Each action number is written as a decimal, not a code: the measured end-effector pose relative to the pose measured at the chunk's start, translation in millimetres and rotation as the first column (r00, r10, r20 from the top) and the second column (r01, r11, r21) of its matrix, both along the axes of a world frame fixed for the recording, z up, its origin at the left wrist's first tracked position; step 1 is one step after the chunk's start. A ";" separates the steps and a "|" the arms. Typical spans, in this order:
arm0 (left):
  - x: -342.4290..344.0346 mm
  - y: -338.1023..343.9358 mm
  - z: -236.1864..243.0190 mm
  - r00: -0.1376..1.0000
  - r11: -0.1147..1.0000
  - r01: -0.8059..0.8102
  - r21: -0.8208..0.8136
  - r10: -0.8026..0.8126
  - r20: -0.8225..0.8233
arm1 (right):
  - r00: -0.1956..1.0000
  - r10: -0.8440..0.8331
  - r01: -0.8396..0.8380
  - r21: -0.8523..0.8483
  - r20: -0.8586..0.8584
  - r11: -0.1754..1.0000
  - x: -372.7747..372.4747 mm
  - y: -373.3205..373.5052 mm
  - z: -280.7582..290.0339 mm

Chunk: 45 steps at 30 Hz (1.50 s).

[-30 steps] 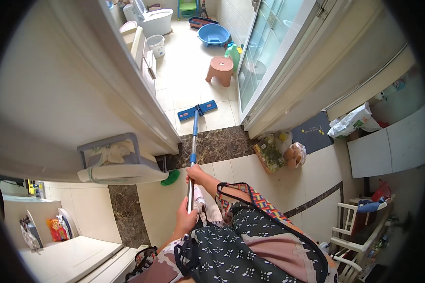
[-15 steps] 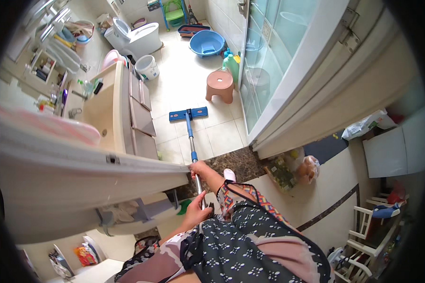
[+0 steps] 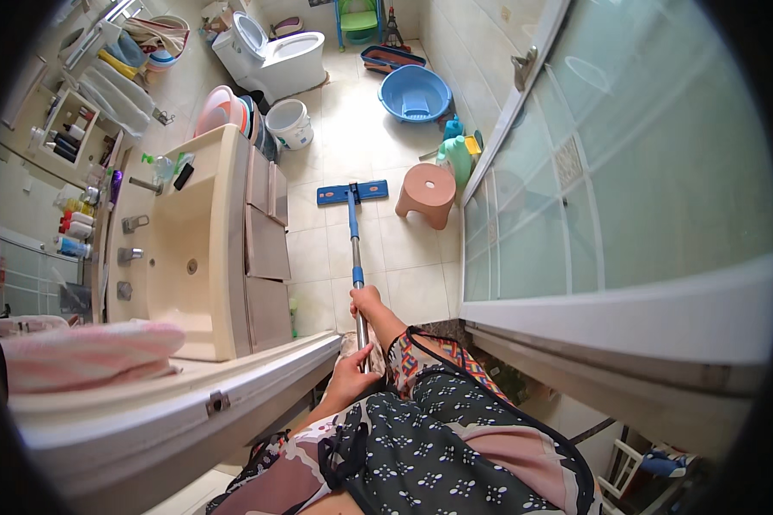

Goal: The person mops the tiled floor using a blue flat mop, moving through a living area and into a bathroom. They navigate around furniture and toys, then return to the living area to continue mopping.

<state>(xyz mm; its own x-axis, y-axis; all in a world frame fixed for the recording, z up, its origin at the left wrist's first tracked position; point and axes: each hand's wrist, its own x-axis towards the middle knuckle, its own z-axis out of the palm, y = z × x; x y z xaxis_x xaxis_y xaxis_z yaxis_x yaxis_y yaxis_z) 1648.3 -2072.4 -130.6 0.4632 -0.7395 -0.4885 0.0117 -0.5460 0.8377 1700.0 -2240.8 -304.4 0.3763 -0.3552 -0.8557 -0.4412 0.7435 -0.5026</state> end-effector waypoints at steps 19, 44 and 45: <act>350.2 -309.4 -4.0 0.988 0.995 -0.052 0.084 0.063 -0.139 | 0.999 -0.016 0.019 0.084 -0.029 0.996 337.9 -313.6 -12.8; 776.6 -603.3 53.6 0.747 0.747 -0.663 0.042 0.658 0.099 | 0.894 0.440 -0.449 -0.136 -0.088 0.883 781.6 -642.6 3.7; 784.0 -613.2 52.8 0.773 0.777 -0.629 0.028 0.621 0.129 | 0.889 0.448 -0.457 -0.173 -0.092 0.872 792.7 -656.0 -2.2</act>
<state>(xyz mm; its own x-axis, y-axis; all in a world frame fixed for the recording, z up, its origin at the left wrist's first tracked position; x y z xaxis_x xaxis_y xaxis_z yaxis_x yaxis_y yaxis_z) 2432.3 -2685.6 -77.9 0.8634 -0.2368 -0.4454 0.2831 -0.5034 0.8164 2492.7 -2896.8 -306.6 0.4945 -0.3090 -0.8124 -0.7338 0.3525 -0.5808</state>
